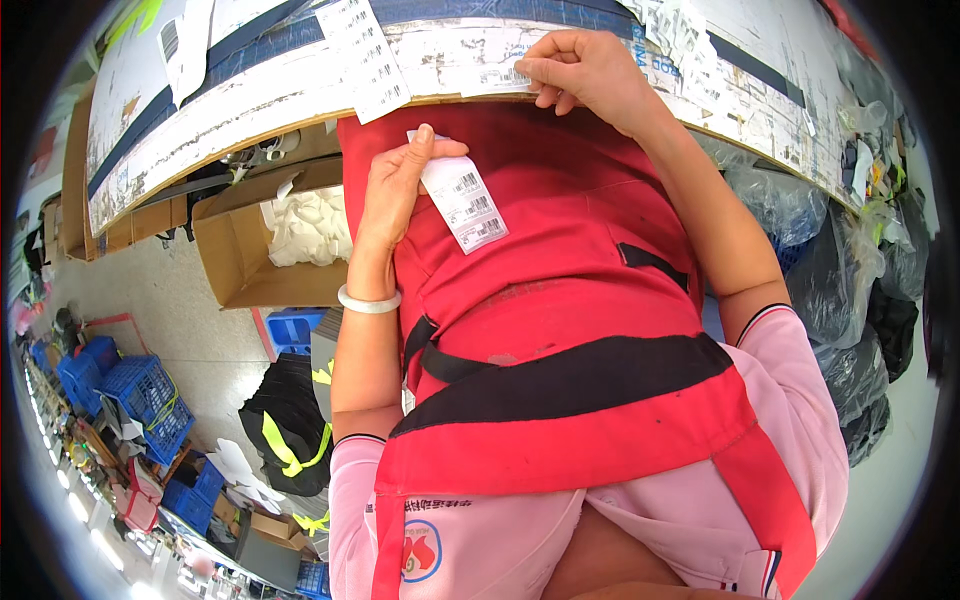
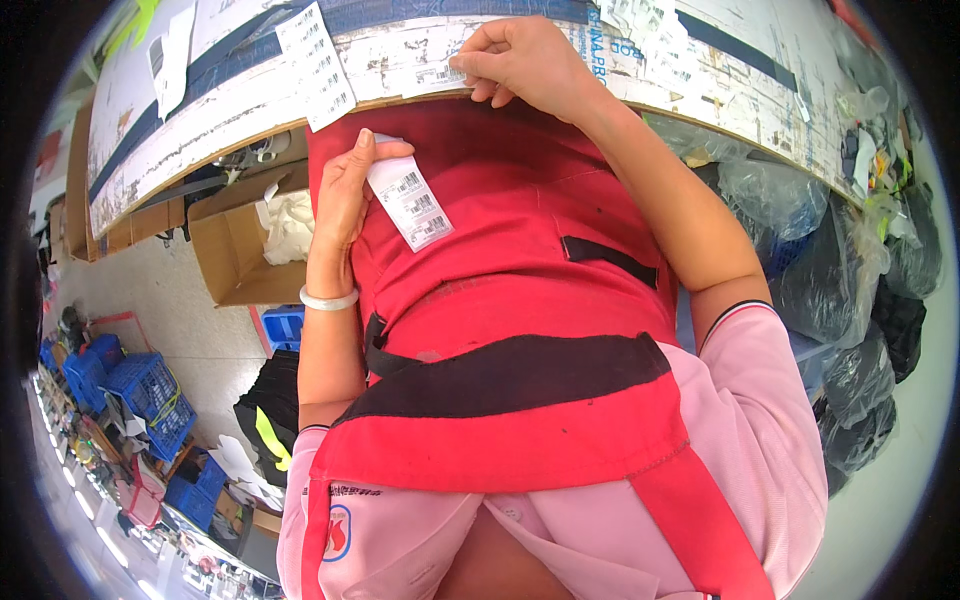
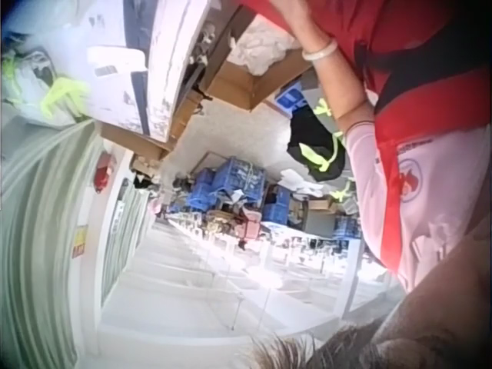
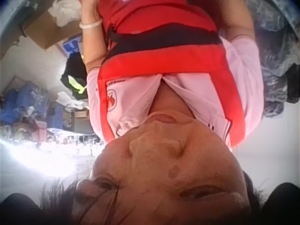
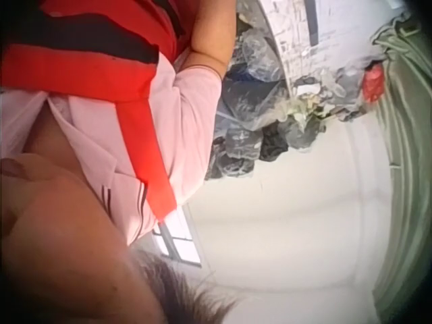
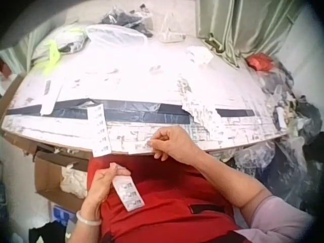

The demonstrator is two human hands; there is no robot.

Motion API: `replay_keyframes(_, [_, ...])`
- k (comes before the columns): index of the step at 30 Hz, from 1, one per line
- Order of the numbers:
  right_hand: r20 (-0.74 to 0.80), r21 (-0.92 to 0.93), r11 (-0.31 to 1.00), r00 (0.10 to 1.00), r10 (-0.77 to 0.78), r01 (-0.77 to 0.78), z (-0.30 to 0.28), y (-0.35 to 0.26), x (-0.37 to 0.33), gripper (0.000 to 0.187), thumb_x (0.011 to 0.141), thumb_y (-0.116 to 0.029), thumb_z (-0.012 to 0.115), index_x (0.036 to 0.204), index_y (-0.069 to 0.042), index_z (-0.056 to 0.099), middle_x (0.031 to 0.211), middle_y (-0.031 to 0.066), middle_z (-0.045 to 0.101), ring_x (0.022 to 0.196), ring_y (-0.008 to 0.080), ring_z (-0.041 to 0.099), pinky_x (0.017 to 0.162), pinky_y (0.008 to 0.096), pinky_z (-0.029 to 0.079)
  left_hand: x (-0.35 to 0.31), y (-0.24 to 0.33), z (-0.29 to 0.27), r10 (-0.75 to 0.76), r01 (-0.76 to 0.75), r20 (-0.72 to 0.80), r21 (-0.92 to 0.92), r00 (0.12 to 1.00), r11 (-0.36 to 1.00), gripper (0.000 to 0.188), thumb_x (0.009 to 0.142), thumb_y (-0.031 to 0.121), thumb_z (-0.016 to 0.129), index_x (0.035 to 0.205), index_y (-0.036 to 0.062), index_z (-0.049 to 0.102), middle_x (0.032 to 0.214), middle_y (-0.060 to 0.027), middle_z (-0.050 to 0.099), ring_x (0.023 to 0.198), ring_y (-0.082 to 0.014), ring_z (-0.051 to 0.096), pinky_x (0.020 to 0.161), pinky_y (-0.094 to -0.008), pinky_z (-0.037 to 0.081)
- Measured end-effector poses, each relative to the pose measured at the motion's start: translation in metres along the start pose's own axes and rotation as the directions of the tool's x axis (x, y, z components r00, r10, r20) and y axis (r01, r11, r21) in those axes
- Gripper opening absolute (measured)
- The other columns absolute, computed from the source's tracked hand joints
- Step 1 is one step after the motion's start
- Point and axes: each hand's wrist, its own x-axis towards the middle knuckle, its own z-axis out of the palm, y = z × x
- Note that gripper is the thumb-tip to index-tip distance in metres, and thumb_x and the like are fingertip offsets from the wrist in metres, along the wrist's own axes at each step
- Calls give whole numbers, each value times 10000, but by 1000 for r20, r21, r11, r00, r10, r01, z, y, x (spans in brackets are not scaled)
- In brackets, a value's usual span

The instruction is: Peel and apply adhesive barcode/pricing labels onto a continuous paper roll at a packing or shipping workstation.

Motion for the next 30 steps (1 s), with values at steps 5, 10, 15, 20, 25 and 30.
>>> replay_keyframes(5, [3, 28, 999, 999, 39, -39, 6, 4, 7, 206, 875, -225, 658, 900, -20, 649, 726, 21, 631, 616, 68, 598, 506, 182, 475, 1, -4, -1, -18, 18, -6, -63, 1000, 998, 448, 977, 372, 483, 960, -21, 696, 825, -61, 668, 702, -99, 605, 654, -212, 486])
replay_keyframes(10, [9, 46, 999, 1000, 18, -19, 8, 11, 10, 213, 866, -234, 667, 892, -24, 651, 722, 23, 634, 611, 69, 601, 508, 180, 476, 2, -9, -2, -1, 0, -17, -59, 1000, 998, 426, 975, 357, 494, 958, -15, 700, 815, -55, 669, 689, -87, 593, 636, -205, 472])
replay_keyframes(15, [-5, -31, 998, 998, 59, -59, 9, 6, 11, 217, 862, -240, 671, 871, -24, 649, 716, 19, 633, 598, 71, 598, 508, 182, 477, 1, -8, -1, -9, 8, -21, -56, 1000, 998, 403, 971, 344, 508, 959, -9, 703, 803, -49, 667, 676, -77, 582, 625, -195, 457])
replay_keyframes(20, [1, 6, 998, 998, 55, -55, 8, 8, 12, 220, 864, -243, 668, 862, -24, 646, 711, 17, 629, 598, 72, 598, 507, 185, 477, 1, -7, 1, -8, 7, -21, -60, 1000, 998, 395, 967, 341, 516, 964, -8, 702, 791, -40, 664, 670, -71, 579, 625, -194, 456])
replay_keyframes(25, [2, -3, 999, 999, 55, -55, 9, 9, 13, 221, 867, -242, 664, 869, -23, 647, 709, 19, 626, 603, 75, 598, 508, 186, 479, 1, -8, 1, -14, 12, -22, -69, 1000, 998, 390, 966, 338, 521, 967, -7, 702, 791, -38, 664, 671, -72, 580, 627, -195, 456])
replay_keyframes(30, [1, -8, 998, 998, 55, -55, 9, 10, 14, 220, 872, -241, 657, 869, -21, 645, 702, 18, 621, 597, 74, 595, 508, 186, 479, 2, -8, -1, -32, 32, -6, -54, 999, 998, 367, 976, 291, 503, 999, -34, 672, 856, -71, 671, 710, -103, 611, 654, -220, 494])
